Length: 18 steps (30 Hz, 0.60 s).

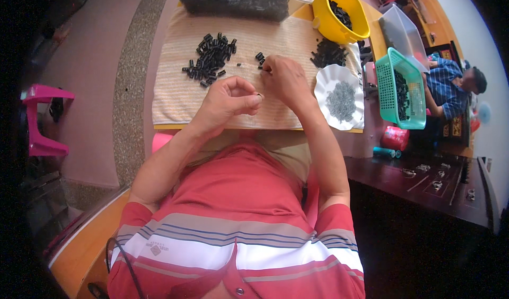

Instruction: The person assembles small black plastic parts by inserting small pins into them by hand, then gathers and organizes the plastic components into piles on the cloth.

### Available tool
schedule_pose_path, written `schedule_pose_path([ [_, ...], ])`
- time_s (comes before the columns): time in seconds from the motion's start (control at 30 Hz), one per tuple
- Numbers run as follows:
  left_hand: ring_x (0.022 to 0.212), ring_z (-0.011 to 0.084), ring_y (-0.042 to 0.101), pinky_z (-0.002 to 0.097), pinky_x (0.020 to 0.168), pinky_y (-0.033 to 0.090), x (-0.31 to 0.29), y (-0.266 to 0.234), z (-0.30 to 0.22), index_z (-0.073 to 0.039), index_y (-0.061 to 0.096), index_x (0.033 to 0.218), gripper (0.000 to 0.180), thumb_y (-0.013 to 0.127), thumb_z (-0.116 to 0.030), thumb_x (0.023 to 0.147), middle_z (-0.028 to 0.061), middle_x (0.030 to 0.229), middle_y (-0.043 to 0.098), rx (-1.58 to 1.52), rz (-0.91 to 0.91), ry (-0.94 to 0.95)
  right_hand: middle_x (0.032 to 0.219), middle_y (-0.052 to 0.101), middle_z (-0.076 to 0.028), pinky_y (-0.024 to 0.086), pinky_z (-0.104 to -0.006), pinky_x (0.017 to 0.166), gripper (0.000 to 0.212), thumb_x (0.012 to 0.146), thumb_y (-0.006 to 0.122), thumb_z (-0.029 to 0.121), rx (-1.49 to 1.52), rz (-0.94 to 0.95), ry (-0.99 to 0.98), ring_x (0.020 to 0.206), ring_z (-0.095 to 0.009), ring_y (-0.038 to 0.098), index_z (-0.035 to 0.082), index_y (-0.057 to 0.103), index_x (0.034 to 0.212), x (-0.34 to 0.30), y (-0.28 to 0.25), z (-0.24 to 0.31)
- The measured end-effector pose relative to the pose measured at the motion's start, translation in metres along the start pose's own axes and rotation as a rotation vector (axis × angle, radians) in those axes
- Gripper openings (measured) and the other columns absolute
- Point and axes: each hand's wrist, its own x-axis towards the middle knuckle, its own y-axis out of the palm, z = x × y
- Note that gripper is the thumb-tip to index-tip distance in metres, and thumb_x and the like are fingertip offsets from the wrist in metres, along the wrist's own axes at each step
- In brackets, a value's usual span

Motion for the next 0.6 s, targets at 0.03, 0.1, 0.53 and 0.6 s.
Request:
schedule_pose_path([
  [0.03,0.078,0.0136,0.069,0.0281,0.073,0.059,0.000,0.000,0.000,-0.001,0.062,0.100,0.021,0.078,-0.005,0.088,0.0071,0.089,0.070,0.016,0.004,-0.011,0.087,0.071,-0.016,0.054,-0.0435,0.074,0.017,0.083,0.074,0.016,0.085,-0.031,-0.006,0.082,-0.036,0.069,0.003,0.071,0.093,-0.002,0.000,0.000],
  [0.1,0.080,0.0139,0.068,0.0289,0.074,0.059,-0.001,-0.001,0.000,-0.002,0.061,0.102,0.021,0.077,-0.005,0.089,0.0062,0.091,0.070,0.032,0.006,-0.022,0.086,0.071,-0.018,0.054,-0.0445,0.075,0.015,0.084,0.073,0.014,0.172,-0.062,-0.013,0.083,-0.037,0.069,0.003,0.071,0.093,-0.008,-0.001,0.000],
  [0.53,0.082,0.0139,0.069,0.0285,0.075,0.059,-0.003,0.002,-0.004,-0.002,0.062,0.103,0.022,0.078,-0.006,0.088,0.0065,0.094,0.071,0.054,0.006,0.022,0.091,0.071,-0.008,0.058,-0.0270,0.076,0.012,0.090,0.074,-0.002,1.039,0.011,0.084,0.084,-0.014,0.070,-0.005,0.070,0.101,-0.060,-0.020,0.008],
  [0.6,0.082,0.0139,0.069,0.0285,0.075,0.059,-0.003,0.002,-0.003,-0.002,0.062,0.103,0.022,0.078,-0.007,0.088,0.0061,0.094,0.071,0.069,0.018,0.024,0.090,0.071,-0.007,0.057,-0.0261,0.075,0.011,0.090,0.074,-0.003,0.997,0.004,0.031,0.084,-0.013,0.069,-0.005,0.070,0.099,-0.061,-0.021,0.010],
])
